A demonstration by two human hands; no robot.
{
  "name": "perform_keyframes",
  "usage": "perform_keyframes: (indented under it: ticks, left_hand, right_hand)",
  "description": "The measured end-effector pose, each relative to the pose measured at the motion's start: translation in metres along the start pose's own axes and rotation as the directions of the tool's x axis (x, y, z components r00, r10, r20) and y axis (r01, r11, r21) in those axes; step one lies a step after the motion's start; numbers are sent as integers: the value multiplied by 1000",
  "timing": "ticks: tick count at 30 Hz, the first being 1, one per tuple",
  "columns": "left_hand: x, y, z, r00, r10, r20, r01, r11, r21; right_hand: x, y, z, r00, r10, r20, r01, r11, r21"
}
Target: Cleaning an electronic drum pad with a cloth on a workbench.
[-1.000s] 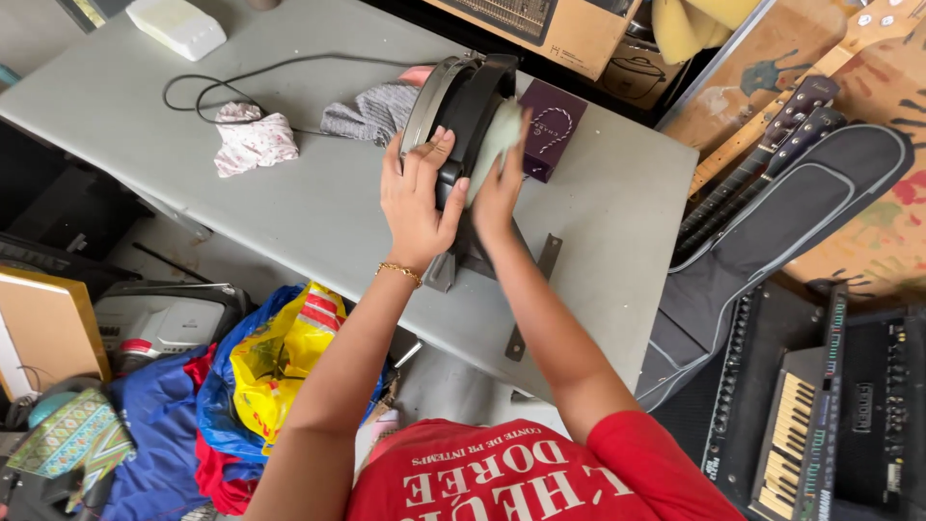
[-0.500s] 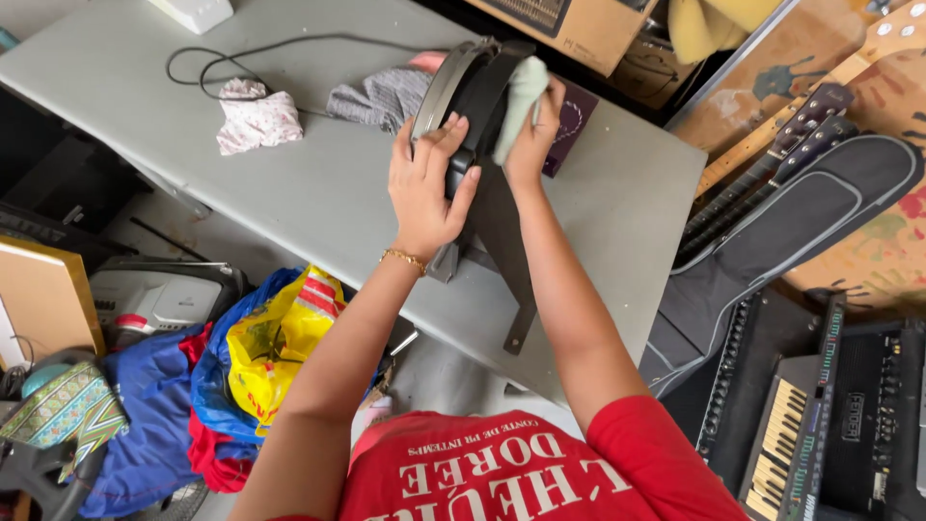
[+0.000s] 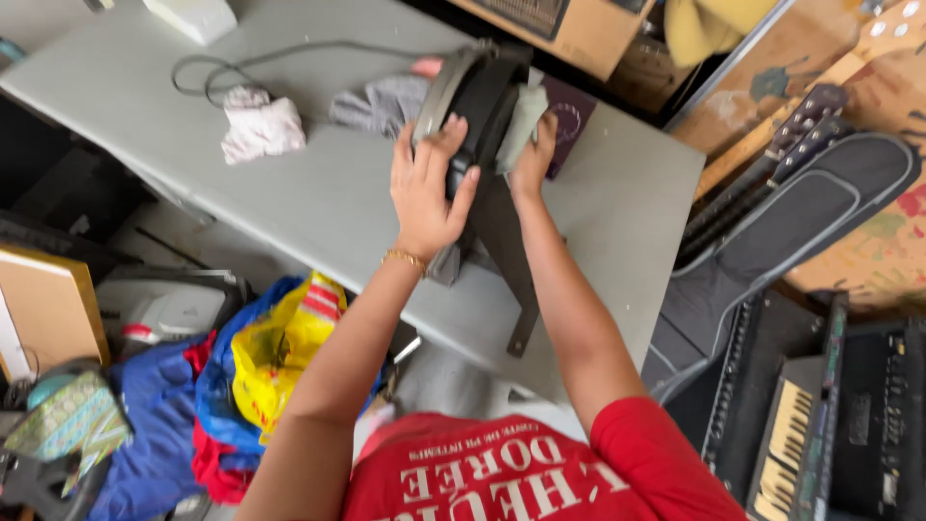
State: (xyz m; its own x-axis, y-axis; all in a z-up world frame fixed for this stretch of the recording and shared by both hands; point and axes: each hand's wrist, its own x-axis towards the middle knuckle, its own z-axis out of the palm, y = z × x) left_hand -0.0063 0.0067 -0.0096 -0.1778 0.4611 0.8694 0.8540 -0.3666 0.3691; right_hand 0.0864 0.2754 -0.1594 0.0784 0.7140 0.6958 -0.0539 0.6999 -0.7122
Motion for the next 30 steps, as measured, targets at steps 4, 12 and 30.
perform_keyframes:
  ticks: [4, 12, 30]
  left_hand:
    - [1, 0, 2, 1000, 0, -5, 0, 1000, 14]
    - [1, 0, 2, 1000, -4, -21, 3, 1000, -19]
    - [-2, 1, -2, 1000, -4, -14, 5, 1000, 8]
  right_hand:
    - [21, -108, 10, 996, -72, 44, 70, 997, 38]
    - [0, -34, 2, 998, -58, 5, 59, 994, -96]
    - [-129, -174, 13, 976, -134, 170, 146, 987, -62]
